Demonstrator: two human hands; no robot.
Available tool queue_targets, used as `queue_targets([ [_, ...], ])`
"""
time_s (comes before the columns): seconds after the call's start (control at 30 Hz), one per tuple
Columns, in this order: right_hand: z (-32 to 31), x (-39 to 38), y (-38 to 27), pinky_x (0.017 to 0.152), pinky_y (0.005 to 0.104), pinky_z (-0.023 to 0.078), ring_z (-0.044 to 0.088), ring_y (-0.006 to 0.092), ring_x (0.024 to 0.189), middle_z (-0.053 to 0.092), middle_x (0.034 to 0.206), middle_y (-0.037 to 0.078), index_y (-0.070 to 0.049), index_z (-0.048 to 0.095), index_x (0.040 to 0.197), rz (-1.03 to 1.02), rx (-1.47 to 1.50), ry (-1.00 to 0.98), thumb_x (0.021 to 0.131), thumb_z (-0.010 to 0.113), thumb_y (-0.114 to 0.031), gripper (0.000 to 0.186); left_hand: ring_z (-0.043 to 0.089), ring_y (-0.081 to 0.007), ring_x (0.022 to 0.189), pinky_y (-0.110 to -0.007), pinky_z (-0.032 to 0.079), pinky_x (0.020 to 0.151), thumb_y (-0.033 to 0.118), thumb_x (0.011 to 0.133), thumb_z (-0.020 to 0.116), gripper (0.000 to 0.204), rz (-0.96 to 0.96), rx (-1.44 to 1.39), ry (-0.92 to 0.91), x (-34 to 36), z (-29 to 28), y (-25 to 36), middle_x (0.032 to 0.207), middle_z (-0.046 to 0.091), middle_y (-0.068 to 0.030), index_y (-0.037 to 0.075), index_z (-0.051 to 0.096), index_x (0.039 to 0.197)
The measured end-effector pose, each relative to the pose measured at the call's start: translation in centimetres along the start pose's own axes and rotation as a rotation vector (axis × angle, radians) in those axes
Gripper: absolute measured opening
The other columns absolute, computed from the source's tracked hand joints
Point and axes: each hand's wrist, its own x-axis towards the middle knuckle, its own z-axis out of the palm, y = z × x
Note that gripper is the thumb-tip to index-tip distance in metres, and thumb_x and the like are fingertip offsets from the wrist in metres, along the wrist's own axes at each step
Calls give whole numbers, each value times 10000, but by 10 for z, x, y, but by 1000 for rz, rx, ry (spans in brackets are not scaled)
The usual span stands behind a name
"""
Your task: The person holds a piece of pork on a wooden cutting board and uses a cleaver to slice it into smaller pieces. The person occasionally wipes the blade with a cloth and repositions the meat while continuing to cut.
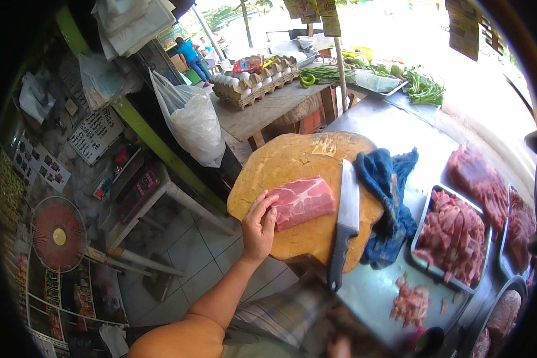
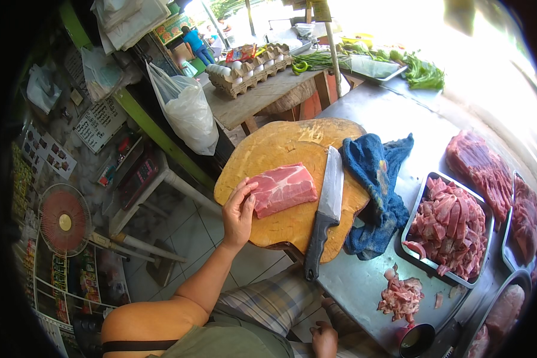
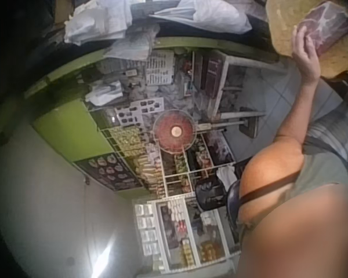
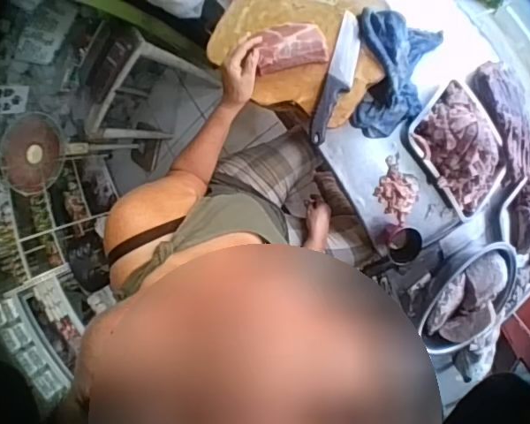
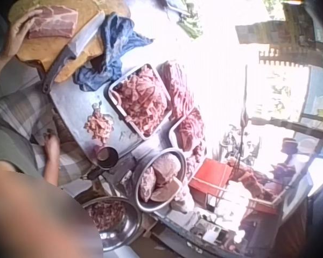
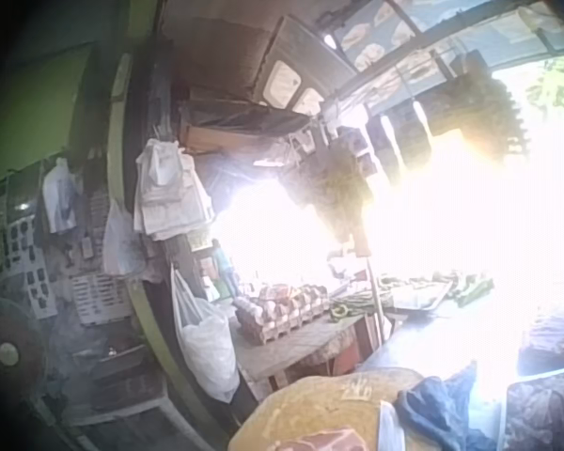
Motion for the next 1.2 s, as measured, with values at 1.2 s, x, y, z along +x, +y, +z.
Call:
queue_targets([
  [1.2,26,22,42,886,434,531,688,399,976,710,1027,247,-25,712,1125,-5,-14,14,822,708,-254,380,548,-339,1279,-424,418,1084,50,977,560,238,47,-80,-9,-3,4,-18,1332,595,-219,-33,662,1175],
])
